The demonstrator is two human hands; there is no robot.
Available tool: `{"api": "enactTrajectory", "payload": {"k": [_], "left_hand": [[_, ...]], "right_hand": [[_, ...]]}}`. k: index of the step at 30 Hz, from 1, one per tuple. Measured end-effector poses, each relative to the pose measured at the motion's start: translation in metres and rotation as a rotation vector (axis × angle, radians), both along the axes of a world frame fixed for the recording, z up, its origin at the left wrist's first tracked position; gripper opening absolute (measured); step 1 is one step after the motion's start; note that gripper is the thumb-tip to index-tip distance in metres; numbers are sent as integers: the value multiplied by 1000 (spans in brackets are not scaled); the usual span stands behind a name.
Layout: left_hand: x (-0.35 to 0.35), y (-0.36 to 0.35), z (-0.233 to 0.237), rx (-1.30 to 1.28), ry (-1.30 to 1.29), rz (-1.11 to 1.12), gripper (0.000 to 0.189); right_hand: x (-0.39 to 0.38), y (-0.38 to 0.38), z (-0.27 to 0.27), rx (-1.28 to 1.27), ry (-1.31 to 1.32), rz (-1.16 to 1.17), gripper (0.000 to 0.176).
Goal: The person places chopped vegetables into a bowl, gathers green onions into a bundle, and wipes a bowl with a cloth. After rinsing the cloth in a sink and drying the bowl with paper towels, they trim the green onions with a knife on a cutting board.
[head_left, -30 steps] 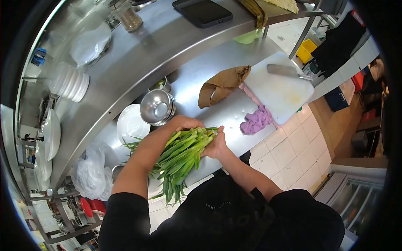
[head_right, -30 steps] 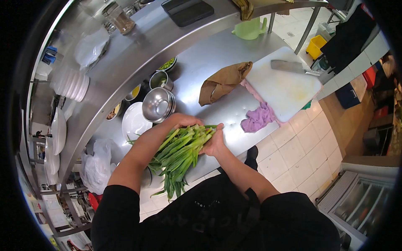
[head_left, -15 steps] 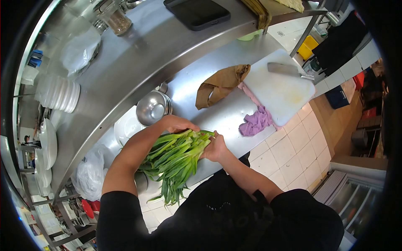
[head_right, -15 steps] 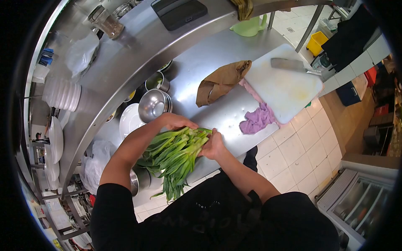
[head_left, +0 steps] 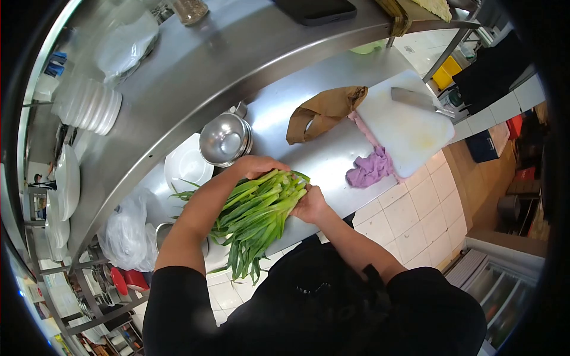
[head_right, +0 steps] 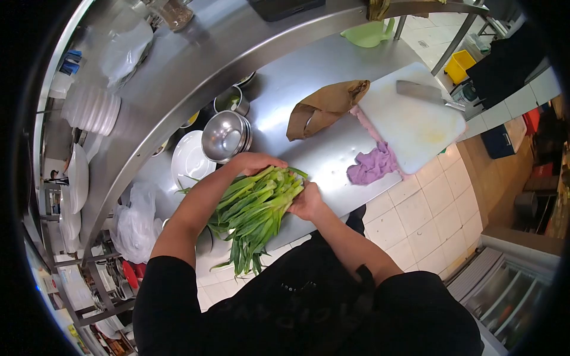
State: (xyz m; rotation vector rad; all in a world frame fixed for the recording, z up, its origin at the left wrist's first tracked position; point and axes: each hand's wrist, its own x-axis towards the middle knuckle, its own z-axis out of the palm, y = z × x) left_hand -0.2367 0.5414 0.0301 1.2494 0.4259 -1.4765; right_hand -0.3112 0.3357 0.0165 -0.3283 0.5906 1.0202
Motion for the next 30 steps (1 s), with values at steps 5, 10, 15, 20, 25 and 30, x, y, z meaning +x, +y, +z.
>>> {"api": "enactTrajectory", "payload": {"k": [5, 10, 15, 20, 25, 30], "left_hand": [[-4, 8, -24, -71, -23, 37, 42], [-4, 4, -28, -14, -62, 22, 43], [-9, 12, -32, -116, -120, 222, 41], [-18, 22, -60, 63, -468, 289, 38], [-31, 23, -55, 365, -974, 101, 37], [-36, 18, -42, 492, -1206, -4, 52]], "right_hand": [[-4, -2, 0, -29, 49, 47, 48], [-9, 1, -24, 12, -3, -3, 51], [-16, 1, -20, -10, 1, -81, 55], [-33, 8, -45, -164, -45, -238, 51], [-39, 14, -43, -314, 41, -419, 42], [-42, 19, -28, -267, -176, -446, 37]]}}
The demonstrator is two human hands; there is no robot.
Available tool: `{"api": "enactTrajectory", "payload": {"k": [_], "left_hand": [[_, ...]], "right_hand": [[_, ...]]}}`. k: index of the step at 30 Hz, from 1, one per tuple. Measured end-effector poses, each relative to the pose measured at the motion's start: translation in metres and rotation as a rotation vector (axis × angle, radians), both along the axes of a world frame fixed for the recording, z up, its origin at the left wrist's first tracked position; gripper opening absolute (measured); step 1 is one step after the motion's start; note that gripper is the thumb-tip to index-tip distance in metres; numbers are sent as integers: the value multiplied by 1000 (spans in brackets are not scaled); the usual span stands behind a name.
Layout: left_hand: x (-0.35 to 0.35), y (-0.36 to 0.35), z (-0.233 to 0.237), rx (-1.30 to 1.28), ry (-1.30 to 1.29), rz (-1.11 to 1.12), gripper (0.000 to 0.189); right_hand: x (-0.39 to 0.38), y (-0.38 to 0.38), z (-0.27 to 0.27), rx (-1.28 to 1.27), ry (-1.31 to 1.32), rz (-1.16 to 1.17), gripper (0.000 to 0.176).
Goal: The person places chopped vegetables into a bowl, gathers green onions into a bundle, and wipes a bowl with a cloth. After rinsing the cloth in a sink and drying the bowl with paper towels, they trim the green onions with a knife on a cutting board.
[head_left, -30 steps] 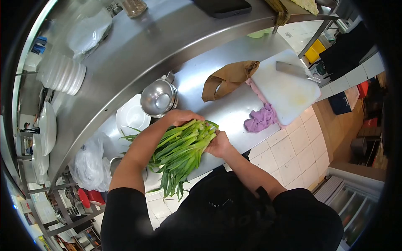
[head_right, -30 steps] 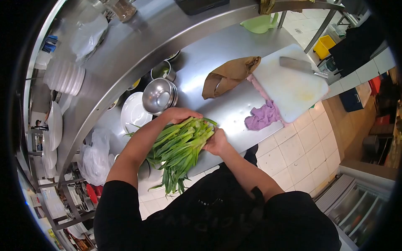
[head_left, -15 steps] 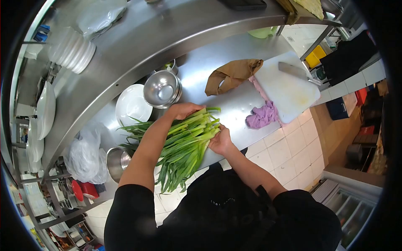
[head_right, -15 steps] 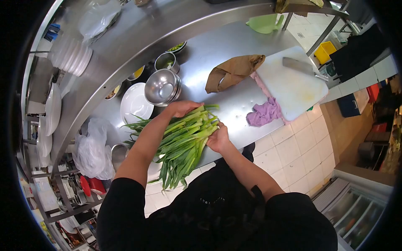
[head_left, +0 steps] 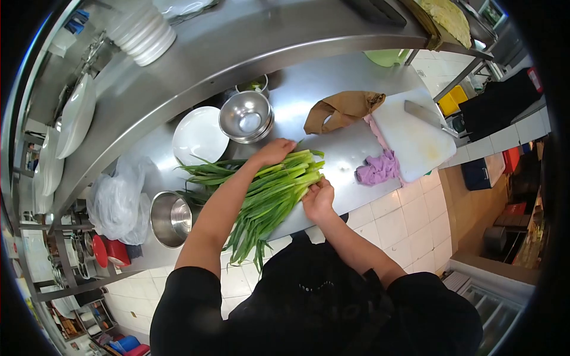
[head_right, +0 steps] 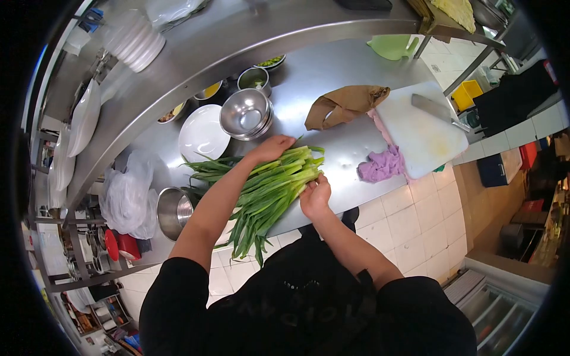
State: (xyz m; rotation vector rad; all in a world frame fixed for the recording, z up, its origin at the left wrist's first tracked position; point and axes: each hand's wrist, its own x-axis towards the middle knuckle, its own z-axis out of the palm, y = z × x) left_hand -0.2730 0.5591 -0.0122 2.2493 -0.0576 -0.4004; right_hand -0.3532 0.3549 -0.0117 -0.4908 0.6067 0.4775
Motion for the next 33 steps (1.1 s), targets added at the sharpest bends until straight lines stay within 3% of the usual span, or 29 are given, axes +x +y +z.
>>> {"api": "enactTrajectory", "payload": {"k": [1, 3, 4, 6, 8, 10, 11, 12, 13, 14, 17, 18, 20, 24, 25, 26, 29, 33], "left_hand": [[-4, -1, 12, 0, -6, 3, 52], [-14, -6, 42, 49, -35, 246, 69], [-25, -5, 57, 45, -35, 243, 69], [-53, 3, 87, 293, -11, 72, 100], [-99, -16, 107, 577, -76, 68, 125], [-139, -40, 105, 764, -125, 38, 133], [-154, -53, 102, 762, -129, 47, 133], [-167, -65, 98, 755, -158, 67, 131], [-178, -75, 93, 749, -183, 87, 129], [-187, -83, 85, 750, -178, 104, 129], [-203, -97, 66, 728, -206, 124, 117], [-205, -97, 60, 723, -198, 133, 117], [-206, -93, 44, 733, -220, 157, 112], [-204, -82, 45, 809, -249, 232, 107], [-206, -81, 50, 797, -336, 248, 90], [-210, -82, 42, 798, -336, 256, 90], [-223, -89, 32, 703, -448, 13, 46], [-230, -98, 11, 668, -455, 65, 32]], "right_hand": [[1, 0, 9, 0, -6, 3, 37], [9, -6, 24, -174, -18, 250, 38], [11, -11, 22, -179, -17, 246, 38], [15, -21, 17, -357, -58, 471, 45], [10, -28, 20, -485, 6, 502, 46], [4, -34, 28, -612, 60, 533, 48], [-2, -38, 35, -780, -90, 621, 46], [-10, -42, 38, -945, -244, 707, 44], [-16, -42, 36, -1249, -617, 613, 36], [-17, -41, 34, -1245, -630, 626, 36], [-14, -23, 71, -1275, -1193, 560, 22], [-6, -15, 69, -1273, -1197, 574, 22], [7, 0, 57, -1702, -1448, 718, 14], [15, 16, 47, -1756, -1507, 695, 11], [15, 17, 44, -1682, -1489, 669, 12], [17, 18, 42, -1610, -1469, 639, 12], [18, 17, 38, -1511, -1317, 638, 10], [17, 20, 31, -1608, -1208, 731, 7]]}}
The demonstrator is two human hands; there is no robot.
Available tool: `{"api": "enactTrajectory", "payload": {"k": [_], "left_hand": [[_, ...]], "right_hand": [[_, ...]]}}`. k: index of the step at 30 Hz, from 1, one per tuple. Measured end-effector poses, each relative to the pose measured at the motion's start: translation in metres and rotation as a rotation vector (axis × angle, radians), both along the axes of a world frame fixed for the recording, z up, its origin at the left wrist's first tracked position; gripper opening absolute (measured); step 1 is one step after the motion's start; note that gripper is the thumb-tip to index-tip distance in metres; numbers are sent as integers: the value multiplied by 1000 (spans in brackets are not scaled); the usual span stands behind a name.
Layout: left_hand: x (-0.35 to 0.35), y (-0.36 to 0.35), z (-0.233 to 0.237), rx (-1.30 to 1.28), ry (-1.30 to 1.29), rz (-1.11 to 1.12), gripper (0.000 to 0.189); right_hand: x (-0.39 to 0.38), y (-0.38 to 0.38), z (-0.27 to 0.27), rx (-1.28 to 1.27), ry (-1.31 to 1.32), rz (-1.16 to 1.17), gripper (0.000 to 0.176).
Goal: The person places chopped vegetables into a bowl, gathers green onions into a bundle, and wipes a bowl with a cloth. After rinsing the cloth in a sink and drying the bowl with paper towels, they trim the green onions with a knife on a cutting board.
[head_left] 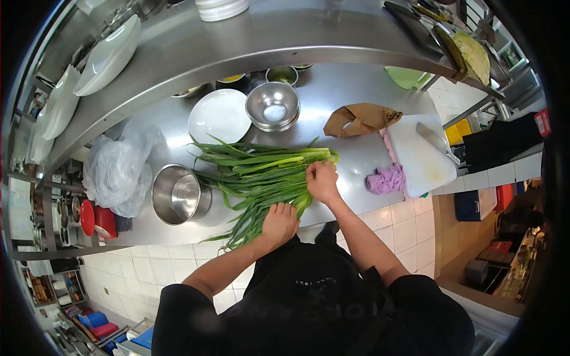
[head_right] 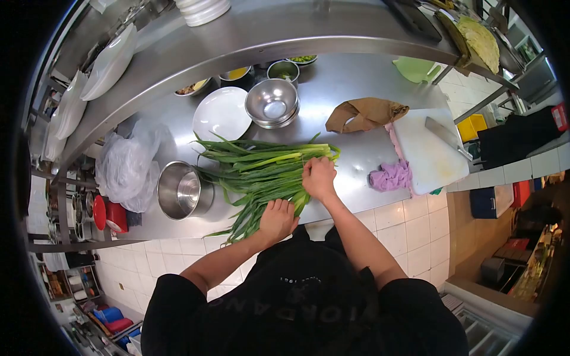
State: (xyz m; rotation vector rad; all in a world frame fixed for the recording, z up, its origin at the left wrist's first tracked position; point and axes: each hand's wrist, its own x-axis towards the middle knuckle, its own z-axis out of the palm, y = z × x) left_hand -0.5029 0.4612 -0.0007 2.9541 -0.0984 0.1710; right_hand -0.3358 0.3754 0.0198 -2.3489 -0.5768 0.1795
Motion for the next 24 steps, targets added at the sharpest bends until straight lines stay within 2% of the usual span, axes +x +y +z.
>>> {"api": "enactTrajectory", "payload": {"k": [2, 3, 5, 6, 8, 12, 14, 16, 19, 21, 22, 23, 24], "left_hand": [[3, -9, -15, 46, -18, 83, 21], [4, -11, -18, 46, -18, 81, 21], [7, -12, -21, 181, -72, 108, 15], [8, -11, -22, 181, -70, 106, 15], [11, -8, -23, 159, 33, 107, 19], [10, 0, -20, 164, -30, 63, 17], [9, 4, -12, 40, 2, 18, 22], [12, 13, -7, 32, -32, 1, 24], [25, 26, 6, 13, -80, -27, 31], [34, 30, 11, -47, -154, -46, 30], [37, 30, 10, -46, -148, -52, 30], [41, 31, 9, -56, -175, -74, 31], [45, 32, 8, -65, -203, -97, 32]], "right_hand": [[-6, 1, -2, -178, -212, 28, 10], [-4, -5, 2, -178, -211, 26, 10], [5, -22, 13, 296, 584, 166, 12], [2, -31, 12, 297, 586, 164, 12], [-13, -56, 9, 652, 831, 262, 8], [-28, -83, -21, 650, 789, 99, 11], [-27, -85, -38, 644, 767, 128, 13], [-34, -86, -36, 645, 752, 144, 15], [-42, -87, -33, 707, 819, 19, 22], [-59, -92, -32, 951, 1064, 19, 27], [-68, -92, -32, 959, 1097, 84, 34], [-73, -90, -32, 964, 1098, 79, 34], [-79, -82, -15, 1054, 1209, 120, 38]]}}
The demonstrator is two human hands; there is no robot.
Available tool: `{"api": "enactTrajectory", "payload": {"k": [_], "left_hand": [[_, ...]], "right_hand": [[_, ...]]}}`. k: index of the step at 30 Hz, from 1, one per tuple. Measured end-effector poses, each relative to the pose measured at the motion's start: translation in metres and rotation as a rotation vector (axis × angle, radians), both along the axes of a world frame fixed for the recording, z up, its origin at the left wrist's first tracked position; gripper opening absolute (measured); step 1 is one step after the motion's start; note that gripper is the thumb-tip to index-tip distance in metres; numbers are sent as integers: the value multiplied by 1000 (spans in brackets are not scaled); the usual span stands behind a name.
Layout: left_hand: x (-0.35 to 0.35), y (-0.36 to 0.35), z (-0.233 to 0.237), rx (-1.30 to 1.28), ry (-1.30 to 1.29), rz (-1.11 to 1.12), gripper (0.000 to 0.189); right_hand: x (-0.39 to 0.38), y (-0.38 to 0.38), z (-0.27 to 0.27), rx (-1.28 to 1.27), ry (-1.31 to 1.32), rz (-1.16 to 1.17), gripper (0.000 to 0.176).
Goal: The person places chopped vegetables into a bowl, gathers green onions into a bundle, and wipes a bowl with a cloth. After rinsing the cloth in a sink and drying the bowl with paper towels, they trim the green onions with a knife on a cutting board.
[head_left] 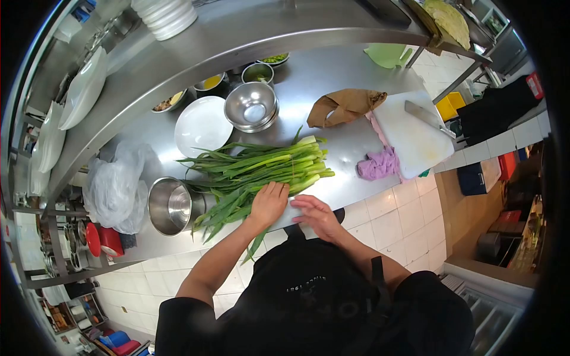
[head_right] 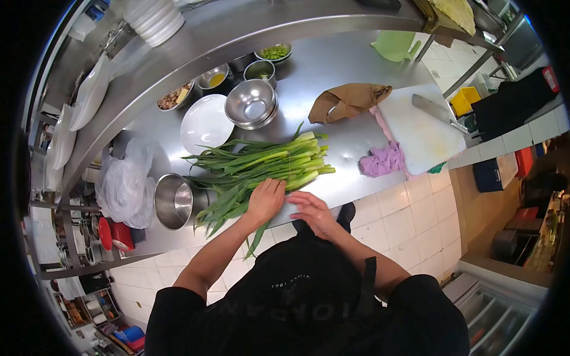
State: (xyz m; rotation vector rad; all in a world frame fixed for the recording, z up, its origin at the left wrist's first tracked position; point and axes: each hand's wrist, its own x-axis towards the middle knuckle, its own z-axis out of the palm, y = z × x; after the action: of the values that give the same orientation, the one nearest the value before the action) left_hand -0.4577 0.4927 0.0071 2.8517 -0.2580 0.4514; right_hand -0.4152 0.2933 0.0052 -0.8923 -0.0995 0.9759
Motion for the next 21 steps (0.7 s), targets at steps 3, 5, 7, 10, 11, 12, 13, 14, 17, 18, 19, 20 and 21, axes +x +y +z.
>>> {"api": "enactTrajectory", "payload": {"k": [3, 5, 7, 10, 11, 12, 13, 14, 17, 18, 19, 20, 21], "left_hand": [[9, 11, -4, -37, 5, 2, 36], [13, 19, -1, -59, 21, 24, 45], [19, 19, 19, -82, 38, 52, 55], [33, 18, 49, 115, 210, 152, 115], [41, 23, 51, 118, 210, 151, 115], [50, 27, 57, 164, 254, 114, 121], [61, 31, 62, 210, 296, 78, 128], [72, 38, 59, 212, 293, 75, 128], [100, 61, 32, 132, 621, 63, 142], [108, 69, 24, 22, 711, 54, 142], [112, 72, 23, -91, 803, 46, 142], [115, 73, 20, -86, 803, 44, 142], [115, 70, 19, -94, 759, 76, 141]], "right_hand": [[-3, 20, 11, 134, 87, 31, 44], [1, 22, 15, 161, 73, 29, 46], [2, 18, 20, 63, 51, -7, 48], [5, 6, 1, -333, 70, 73, 51], [6, 7, -7, -330, 71, 71, 51], [8, 9, -12, -338, 168, 38, 49], [11, 11, -16, -344, 264, 4, 47], [13, 16, -20, -342, 263, 0, 47], [23, 36, -17, -375, 45, -54, 27], [28, 39, -6, -596, -317, -14, 19], [33, 41, 11, -812, -680, 26, 13], [36, 44, 27, -741, -705, -97, 11], [48, 51, 33, -697, -939, -223, 12]]}}
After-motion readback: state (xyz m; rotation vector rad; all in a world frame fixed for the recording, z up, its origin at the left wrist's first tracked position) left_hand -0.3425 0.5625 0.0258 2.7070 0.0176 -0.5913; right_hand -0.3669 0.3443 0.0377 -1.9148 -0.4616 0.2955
